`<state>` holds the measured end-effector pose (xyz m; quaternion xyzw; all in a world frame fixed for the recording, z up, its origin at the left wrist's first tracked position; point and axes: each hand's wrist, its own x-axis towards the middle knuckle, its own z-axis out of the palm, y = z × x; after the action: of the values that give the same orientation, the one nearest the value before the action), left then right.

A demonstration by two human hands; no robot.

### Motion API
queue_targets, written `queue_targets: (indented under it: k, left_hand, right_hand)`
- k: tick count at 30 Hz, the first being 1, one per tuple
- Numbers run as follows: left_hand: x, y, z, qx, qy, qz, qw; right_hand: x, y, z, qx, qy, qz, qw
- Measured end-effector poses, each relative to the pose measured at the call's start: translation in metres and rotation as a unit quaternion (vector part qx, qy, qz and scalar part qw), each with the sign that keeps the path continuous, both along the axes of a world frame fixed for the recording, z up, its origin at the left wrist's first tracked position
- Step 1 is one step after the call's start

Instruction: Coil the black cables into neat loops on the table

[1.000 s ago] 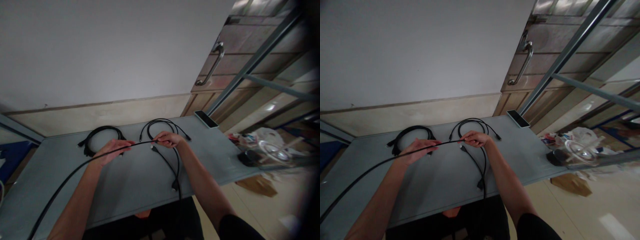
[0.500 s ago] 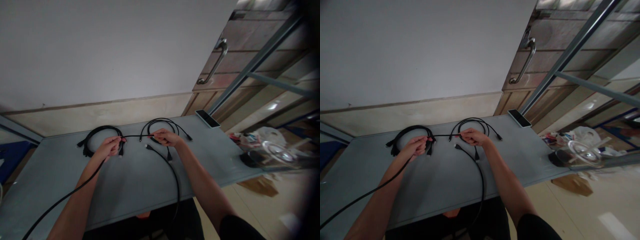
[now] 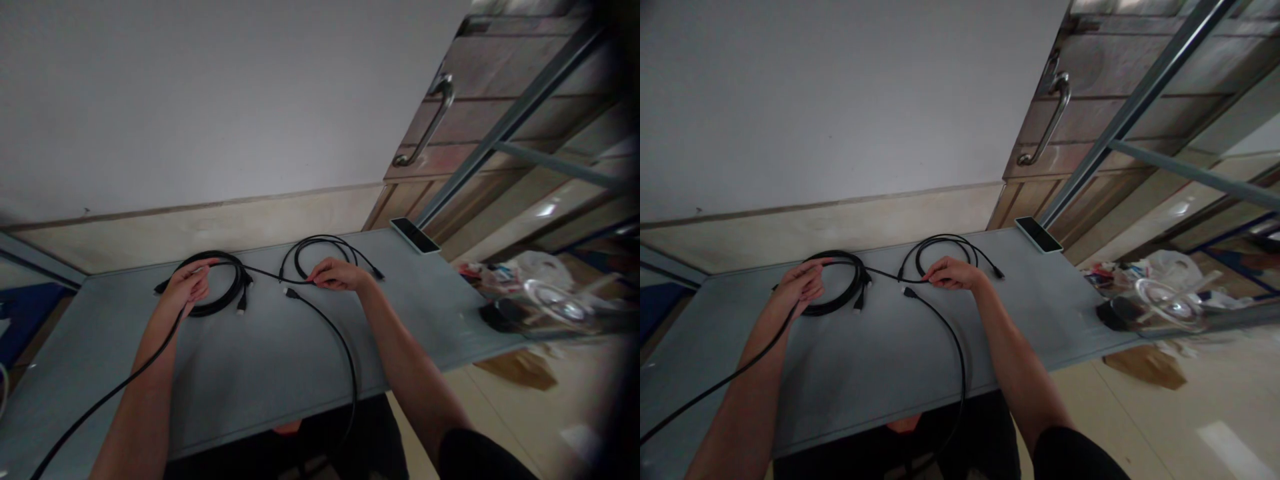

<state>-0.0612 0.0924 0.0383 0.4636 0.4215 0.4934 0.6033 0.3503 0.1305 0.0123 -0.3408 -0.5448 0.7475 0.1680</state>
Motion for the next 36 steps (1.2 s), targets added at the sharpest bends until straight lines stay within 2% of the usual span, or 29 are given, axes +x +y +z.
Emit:
queue_targets:
  k: [4,6,7,9,11,14,20,24,28,32,36]
  left_hand:
    - [0.007,-0.004,0.003,-0.014,0.044,-0.015,0.999]
    - [0.009,-0.005,0.003,-0.022,0.054,-0.024,0.998]
    - [0.009,-0.004,0.004,-0.019,0.052,-0.021,0.998]
    - [0.007,-0.003,0.004,-0.004,0.041,0.004,0.999]
    - [0.004,-0.002,0.004,0.013,0.034,0.032,0.999]
    - [0.002,-0.002,0.004,0.014,0.039,0.044,0.998]
    - [0.01,-0.004,0.005,-0.014,0.065,0.015,0.998]
    - [0.02,-0.006,0.008,-0.048,0.073,-0.001,0.996]
    - [0.026,-0.003,0.005,-0.015,0.063,0.054,0.996]
    - [0.023,0.002,-0.001,-0.006,0.113,0.036,0.993]
    - [0.017,0.005,-0.006,-0.008,0.117,0.033,0.993]
  right_hand:
    - [-0.001,-0.003,-0.004,-0.062,-0.059,0.144,0.986]
    - [-0.001,-0.003,-0.005,-0.075,-0.058,0.172,0.98]
    - [0.0,-0.003,-0.005,-0.075,-0.051,0.162,0.983]
    - [0.001,-0.001,-0.003,-0.055,-0.006,0.083,0.995]
    - [0.002,0.0,0.001,-0.017,0.069,-0.046,0.996]
    - [0.001,0.001,0.007,0.025,0.161,-0.202,0.966]
    - [-0.008,0.005,0.006,0.053,0.219,-0.364,0.904]
    - [-0.01,0.009,0.002,0.078,0.223,-0.427,0.873]
    - [-0.015,0.008,0.0,0.1,0.189,-0.399,0.892]
    - [-0.024,0.006,-0.002,0.096,0.178,-0.382,0.902]
    - [-0.025,0.009,-0.007,0.121,0.173,-0.404,0.89]
